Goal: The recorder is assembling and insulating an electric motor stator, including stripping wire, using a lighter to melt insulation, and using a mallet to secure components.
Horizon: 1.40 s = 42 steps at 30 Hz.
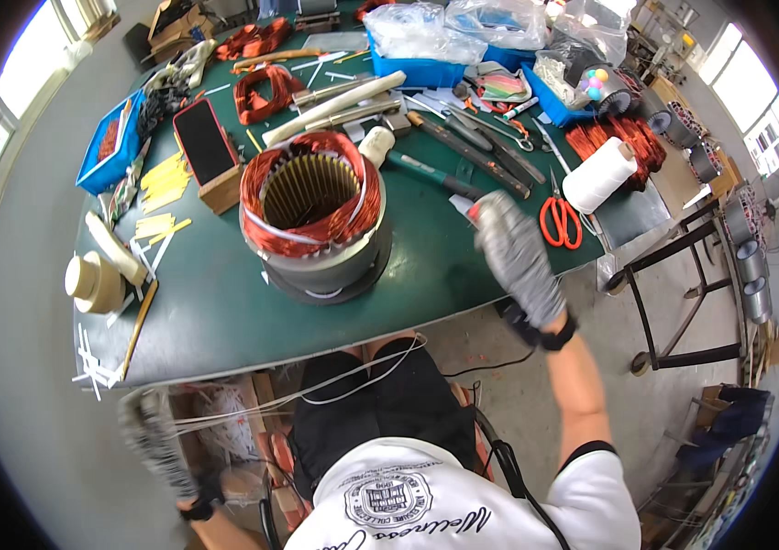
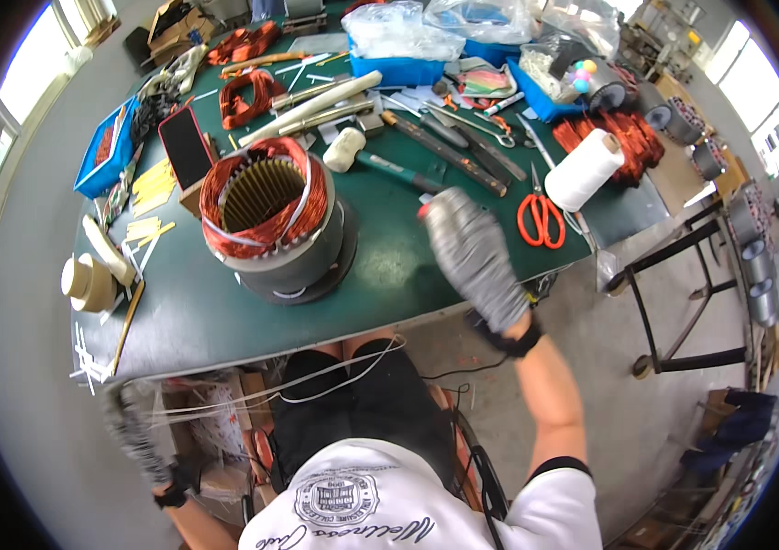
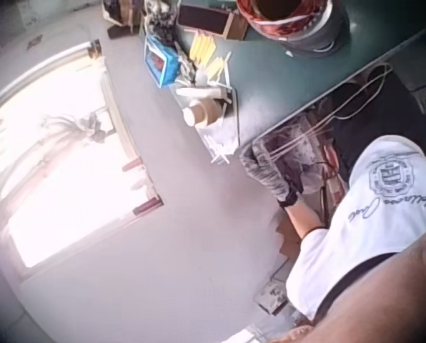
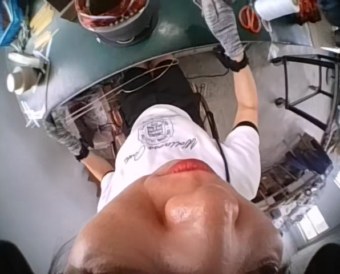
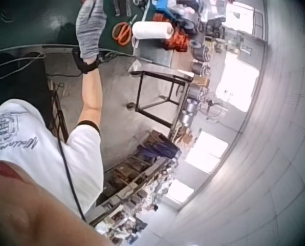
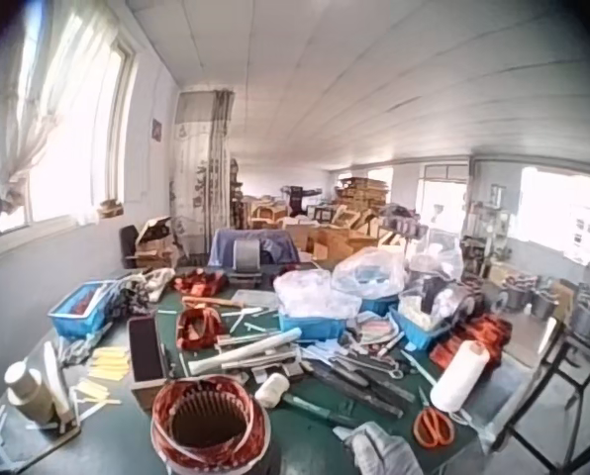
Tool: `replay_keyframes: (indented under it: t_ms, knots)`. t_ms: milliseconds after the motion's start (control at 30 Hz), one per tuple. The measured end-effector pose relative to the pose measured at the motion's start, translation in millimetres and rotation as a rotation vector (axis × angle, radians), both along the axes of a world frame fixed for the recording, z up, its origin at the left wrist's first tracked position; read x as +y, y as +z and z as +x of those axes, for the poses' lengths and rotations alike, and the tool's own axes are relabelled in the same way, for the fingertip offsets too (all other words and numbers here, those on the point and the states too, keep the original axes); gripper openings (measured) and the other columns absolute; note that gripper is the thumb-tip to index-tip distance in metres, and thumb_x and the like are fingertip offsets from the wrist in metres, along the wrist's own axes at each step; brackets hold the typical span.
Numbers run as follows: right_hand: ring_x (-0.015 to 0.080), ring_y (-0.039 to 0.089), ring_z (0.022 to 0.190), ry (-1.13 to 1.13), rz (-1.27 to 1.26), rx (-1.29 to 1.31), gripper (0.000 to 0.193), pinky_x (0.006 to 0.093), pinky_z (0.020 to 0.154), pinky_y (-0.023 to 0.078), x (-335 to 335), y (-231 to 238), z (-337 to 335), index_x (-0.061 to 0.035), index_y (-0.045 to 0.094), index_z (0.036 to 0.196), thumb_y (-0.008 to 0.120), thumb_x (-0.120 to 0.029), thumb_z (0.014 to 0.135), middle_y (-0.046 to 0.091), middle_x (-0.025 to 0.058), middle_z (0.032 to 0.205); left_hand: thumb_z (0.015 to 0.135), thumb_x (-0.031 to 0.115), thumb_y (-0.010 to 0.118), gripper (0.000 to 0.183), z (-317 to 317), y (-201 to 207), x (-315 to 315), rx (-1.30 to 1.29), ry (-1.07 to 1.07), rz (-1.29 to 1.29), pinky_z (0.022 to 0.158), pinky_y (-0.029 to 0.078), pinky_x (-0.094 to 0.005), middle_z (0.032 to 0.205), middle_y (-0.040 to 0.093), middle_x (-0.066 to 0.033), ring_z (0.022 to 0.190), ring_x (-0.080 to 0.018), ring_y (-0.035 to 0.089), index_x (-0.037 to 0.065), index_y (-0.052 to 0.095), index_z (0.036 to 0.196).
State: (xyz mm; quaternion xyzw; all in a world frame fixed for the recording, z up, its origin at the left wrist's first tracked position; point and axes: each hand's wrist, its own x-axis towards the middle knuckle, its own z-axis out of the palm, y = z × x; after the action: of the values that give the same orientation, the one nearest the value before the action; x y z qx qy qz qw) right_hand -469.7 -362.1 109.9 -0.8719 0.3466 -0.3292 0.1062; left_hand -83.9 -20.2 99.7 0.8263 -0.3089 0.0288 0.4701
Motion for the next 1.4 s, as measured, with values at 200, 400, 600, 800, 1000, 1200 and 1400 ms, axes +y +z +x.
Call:
replay_keyframes:
  t_ms: [200,400,600,800,1000,1200,1400]
  knots:
    - [0.0295,0.060,0.089,0.369,-0.120,0.148,0.023,0.0373,0.080,0.046,-159.3,-9.7,-8.6,-0.0026,0.060,0.098,0.048,-0.021,0.092,0.063,0.0173,0.091,0.082,0.005,0.063,0.036,82.2,5.6,39.7,-0.179,0.413,0.742,0.090,0.044,-0.0320,0.111,0.056,-0.0125,0.100,-0.0202,0.055,0.002,0.053,0.117]
    - [0.0344,0.061,0.087,-0.132,-0.141,0.241,0.023,0.0417,0.078,0.047,-377.1,-70.6,-32.6,-0.0053,0.059,0.101,0.046,-0.018,0.088,0.064,0.0189,0.090,0.079,0.002,0.062,0.056,136.6,-58.1,48.1,-0.311,0.102,0.335,0.086,0.045,-0.0305,0.115,0.056,-0.0134,0.096,-0.0208,0.056,0.005,0.046,0.132]
    - [0.0290,0.058,0.078,-0.459,0.427,-0.362,0.020,0.0360,0.075,0.046,-418.0,-117.0,15.8,-0.0050,0.055,0.096,0.058,-0.018,0.081,0.061,0.0111,0.087,0.081,-0.006,0.046,0.047,17.3,-4.4,-53.5,-0.121,0.081,0.119,0.073,0.046,-0.0233,0.111,0.059,-0.0114,0.090,-0.0136,0.057,0.002,0.051,0.127]
    - [0.0154,0.056,0.075,-0.244,0.527,-0.548,0.028,0.0268,0.066,0.049,-272.3,-6.5,62.0,-0.0006,0.050,0.100,0.064,0.001,0.076,0.057,0.0085,0.089,0.082,0.002,0.053,0.026,-63.0,16.5,-102.0,-0.119,-0.305,-0.083,0.059,0.043,-0.0275,0.078,0.058,-0.0076,0.067,-0.0164,0.055,0.004,0.063,0.105]
    - [0.0123,0.055,0.082,0.050,0.416,-0.873,0.034,0.0241,0.073,0.048,21.9,53.3,70.1,-0.0036,0.049,0.106,0.064,0.005,0.076,0.054,0.0066,0.093,0.070,0.014,0.070,0.073,-136.9,33.8,-169.8,0.864,-0.895,-0.265,0.066,0.040,-0.0205,0.088,0.043,0.0015,0.072,-0.0076,0.042,0.004,0.040,0.136]
    - [0.0173,0.058,0.091,0.340,0.182,-0.623,0.038,0.0277,0.075,0.048,132.5,-5.8,82.0,-0.0053,0.050,0.106,0.069,0.004,0.075,0.059,0.0132,0.103,0.077,0.017,0.070,0.044,-168.9,38.8,-167.3,1.113,-0.931,-0.456,0.084,0.044,-0.0261,0.099,0.057,-0.0051,0.091,-0.0111,0.054,0.000,0.054,0.115]
    - [0.0096,0.059,0.068,0.682,1.333,-1.105,0.077,0.0197,0.061,0.049,161.1,5.2,87.5,-0.0177,0.016,0.146,0.060,-0.008,0.083,0.057,0.0162,0.116,0.074,0.018,0.073,0.043,-163.2,28.9,-132.9,0.708,-0.867,-0.363,0.084,0.044,-0.0276,0.095,0.056,-0.0038,0.092,-0.0123,0.054,0.002,0.056,0.111]
